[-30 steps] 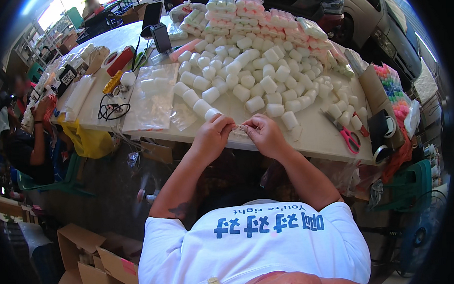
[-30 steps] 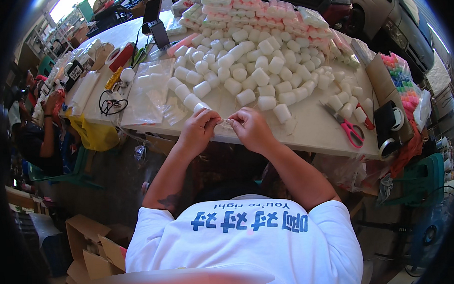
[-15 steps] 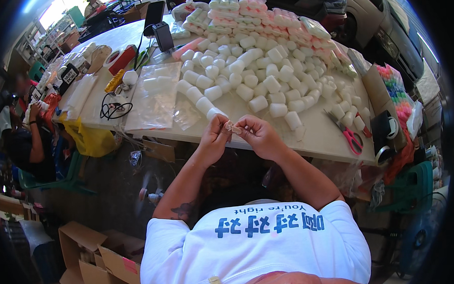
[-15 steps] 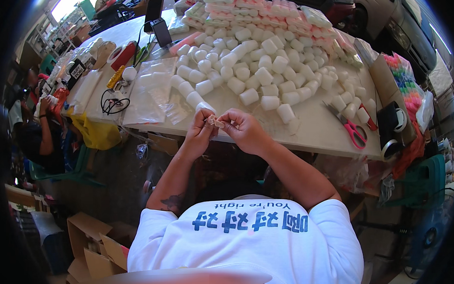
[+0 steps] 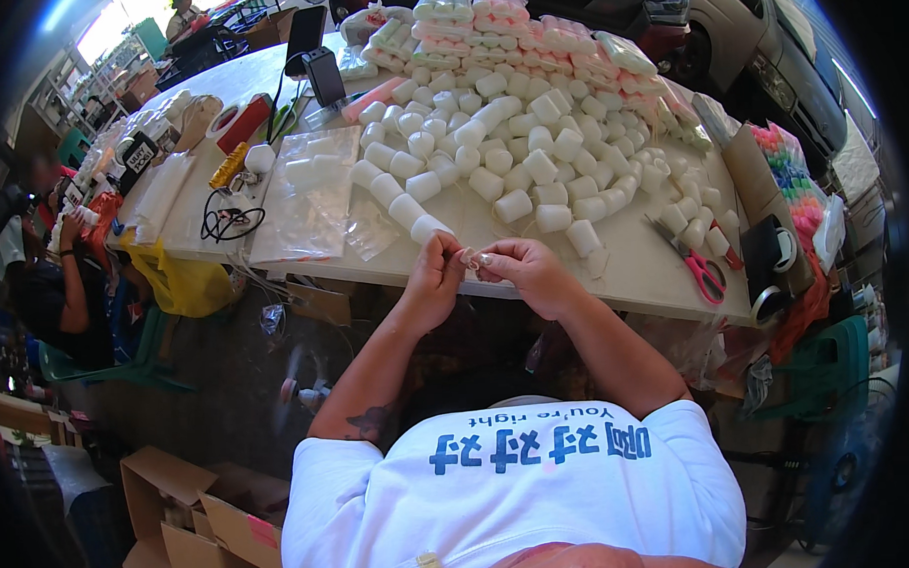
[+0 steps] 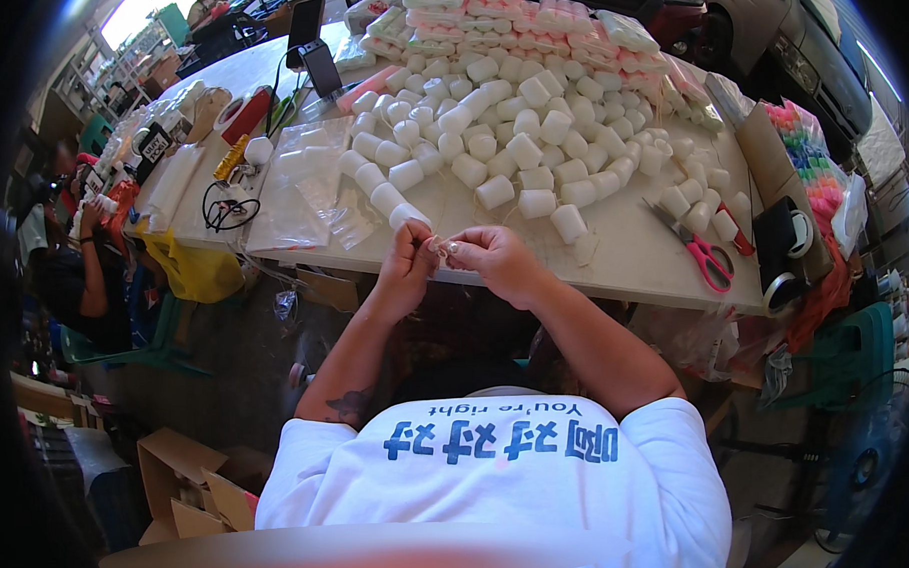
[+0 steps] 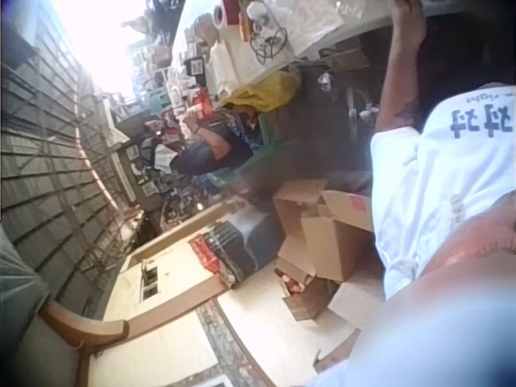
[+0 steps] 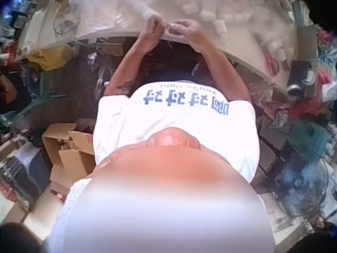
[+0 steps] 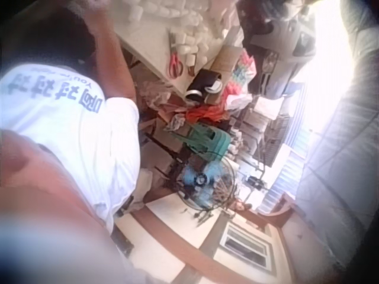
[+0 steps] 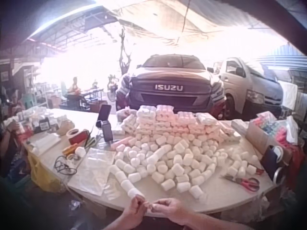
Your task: The person repeatedly picks up white foam cylinders, threads them onto a string, and ties knots to secure them. They use pink scissors to cut the string between each cylinder, then place the finished pieces on the table. The process is repeated continuously throughout the clip.
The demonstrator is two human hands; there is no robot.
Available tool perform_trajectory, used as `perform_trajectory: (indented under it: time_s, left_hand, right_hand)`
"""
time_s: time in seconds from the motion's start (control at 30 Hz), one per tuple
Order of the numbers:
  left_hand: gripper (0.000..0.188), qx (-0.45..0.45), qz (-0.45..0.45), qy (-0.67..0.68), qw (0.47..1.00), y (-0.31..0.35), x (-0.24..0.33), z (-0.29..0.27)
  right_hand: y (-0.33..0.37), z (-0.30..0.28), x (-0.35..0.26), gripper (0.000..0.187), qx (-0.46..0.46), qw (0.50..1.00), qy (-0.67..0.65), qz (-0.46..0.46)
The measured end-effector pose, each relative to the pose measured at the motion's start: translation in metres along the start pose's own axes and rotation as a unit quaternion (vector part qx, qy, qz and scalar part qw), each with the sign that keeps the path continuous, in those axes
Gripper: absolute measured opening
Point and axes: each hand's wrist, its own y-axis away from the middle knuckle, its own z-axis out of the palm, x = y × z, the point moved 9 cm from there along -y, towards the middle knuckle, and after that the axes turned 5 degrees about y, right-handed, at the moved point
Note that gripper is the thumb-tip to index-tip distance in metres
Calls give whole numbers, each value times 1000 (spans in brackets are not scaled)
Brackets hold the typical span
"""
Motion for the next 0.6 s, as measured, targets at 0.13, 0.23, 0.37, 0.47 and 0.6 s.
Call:
perform_trajectory:
  time_s: [0.13, 0.23, 0.37, 0.47, 0.6]
  left_hand:
    - [7, 5, 16, -10, 1000, 0, 6, 0]
    - [10, 32, 35, -25, 999, 1, 11, -2]
    - [13, 54, 56, -28, 997, 1, 14, -3]
    - [15, 75, 73, -53, 993, 2, 14, -5]
    - [17, 90, 111, -92, 985, 5, 16, -5]
  right_hand:
    - [2, -2, 4, 23, -35, 998, -40, 14]
    - [1, -4, 6, 22, -18, 1000, 0, 4]
    - [-2, -3, 5, 19, 3, 999, 47, -20]
    - [-1, -3, 1, 17, 30, 995, 87, -46]
    - [5, -6, -18, 15, 107, 954, 243, -141]
